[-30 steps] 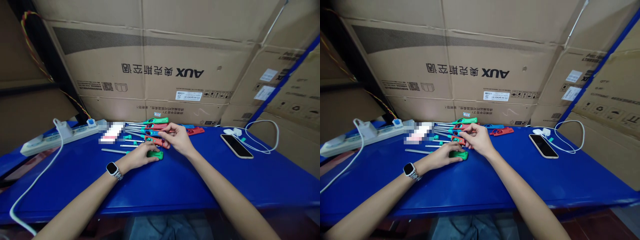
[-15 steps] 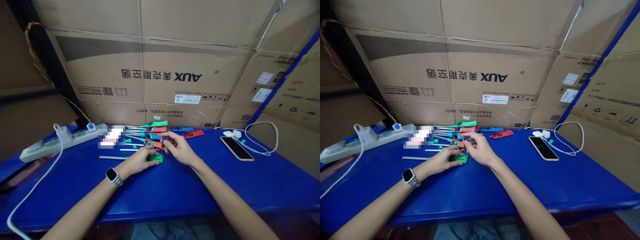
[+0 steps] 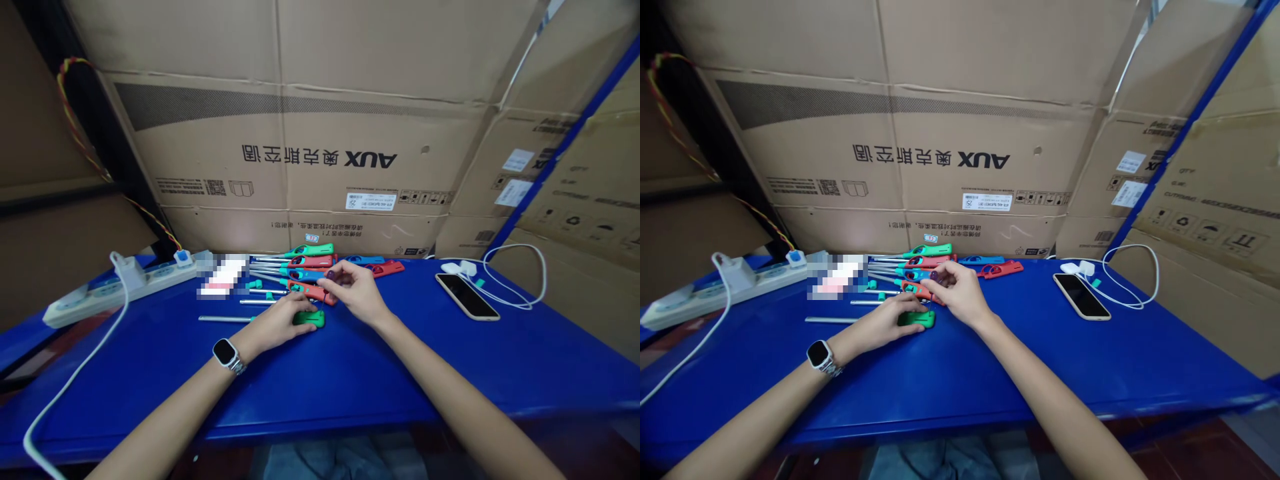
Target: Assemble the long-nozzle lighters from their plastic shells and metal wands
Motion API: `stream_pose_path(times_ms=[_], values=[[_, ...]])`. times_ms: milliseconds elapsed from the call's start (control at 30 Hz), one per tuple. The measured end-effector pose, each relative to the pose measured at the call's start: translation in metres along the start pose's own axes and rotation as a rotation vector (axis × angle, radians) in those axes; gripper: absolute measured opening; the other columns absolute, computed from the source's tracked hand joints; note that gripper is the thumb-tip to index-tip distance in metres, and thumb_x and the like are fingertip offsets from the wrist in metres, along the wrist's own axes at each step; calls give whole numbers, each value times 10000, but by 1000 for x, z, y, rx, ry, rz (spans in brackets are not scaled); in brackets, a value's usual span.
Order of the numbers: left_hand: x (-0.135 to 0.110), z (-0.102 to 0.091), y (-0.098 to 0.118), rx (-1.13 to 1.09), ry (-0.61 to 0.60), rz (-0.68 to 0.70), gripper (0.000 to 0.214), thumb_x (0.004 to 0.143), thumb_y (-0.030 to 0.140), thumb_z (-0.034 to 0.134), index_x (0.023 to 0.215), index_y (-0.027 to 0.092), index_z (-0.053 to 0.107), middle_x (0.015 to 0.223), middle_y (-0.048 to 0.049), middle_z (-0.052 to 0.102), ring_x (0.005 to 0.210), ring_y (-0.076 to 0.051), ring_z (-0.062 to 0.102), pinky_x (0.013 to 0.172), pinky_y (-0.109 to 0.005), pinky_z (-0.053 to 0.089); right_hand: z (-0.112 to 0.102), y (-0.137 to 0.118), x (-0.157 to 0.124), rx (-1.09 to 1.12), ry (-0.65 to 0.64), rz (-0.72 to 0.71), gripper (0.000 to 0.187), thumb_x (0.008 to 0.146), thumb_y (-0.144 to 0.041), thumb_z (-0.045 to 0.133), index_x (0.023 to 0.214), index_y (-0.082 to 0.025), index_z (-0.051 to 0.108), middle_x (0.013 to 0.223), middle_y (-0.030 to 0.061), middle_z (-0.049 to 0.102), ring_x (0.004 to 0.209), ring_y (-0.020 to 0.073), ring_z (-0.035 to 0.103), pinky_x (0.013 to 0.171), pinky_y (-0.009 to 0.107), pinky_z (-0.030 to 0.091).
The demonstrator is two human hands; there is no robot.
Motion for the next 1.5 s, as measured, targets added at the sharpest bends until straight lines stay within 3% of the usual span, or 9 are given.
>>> stream_pose_path(times_ms=[167,300,433,633,833,1000,1167,1300,1500], values=[[-10,-15,4,149,44,9,501,838,450,687,1284,243,594,1275,-93,574,1193,-296,541,1034,-438,436,-19,-2,-10,-133,47,15,329,817,-517,656,833,-190,620,625,-33,581,465,105,504,465,239,401],[-20,-17,-6,216,8,-3,370,875,421,638,1189,226,640,1175,-90,614,1126,-302,572,980,-445,450,-27,28,-20,-540,-81,171,253,836,-407,639,777,-163,665,592,-19,575,527,127,523,511,244,355],[-23,-12,-9,240,-23,37,298,955,421,540,1157,227,644,1136,-85,613,1086,-280,578,972,-437,434,-26,49,-23,-785,-143,218,238,851,-372,635,890,-145,697,615,8,616,609,167,574,571,267,363],[-15,-16,15,271,32,140,312,988,413,491,1238,268,610,1149,-78,591,1075,-257,552,952,-400,439,-20,23,-30,-810,-122,32,304,934,-441,528,1011,-194,688,864,50,680,730,174,631,647,277,431],[17,-34,28,307,59,240,327,1002,353,480,1304,260,561,1168,-85,585,1102,-251,537,966,-403,422,-11,7,-27,-779,-283,-134,428,904,-395,596,1313,-275,558,1261,65,659,1094,259,647,872,380,497],[49,-49,8,377,170,222,298,983,339,515,1258,232,554,1208,-89,569,1136,-264,524,966,-415,423,-14,23,20,-742,-219,-219,452,905,-279,598,1350,-244,529,1322,68,632,1171,248,608,978,412,465],[61,-53,-27,428,342,28,443,950,263,515,1382,227,426,1344,-118,503,1200,-287,506,962,-444,441,-14,44,71,-862,-149,-221,376,866,-226,647,1239,-207,605,1231,82,667,1099,252,595,935,412,442],[55,-42,-46,422,258,-35,393,996,307,416,1376,219,461,1466,-124,449,1312,-286,456,1057,-489,394,-11,62,88,-940,-193,-187,321,855,-283,667,1168,-215,659,1185,86,671,1068,267,559,900,424,417],[52,-29,-61,373,141,-132,463,1036,406,282,1404,207,478,1522,-123,416,1406,-286,374,1133,-533,308,-13,69,87,-938,-149,-145,372,852,-323,657,1208,-214,647,1190,94,628,1110,267,518,916,416,399]])
Point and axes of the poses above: each hand's wrist, its own x-axis towards the middle knuckle, its own z-axis out of the palm, y = z × x, the point moved 4 cm from there along x, towards the middle knuckle
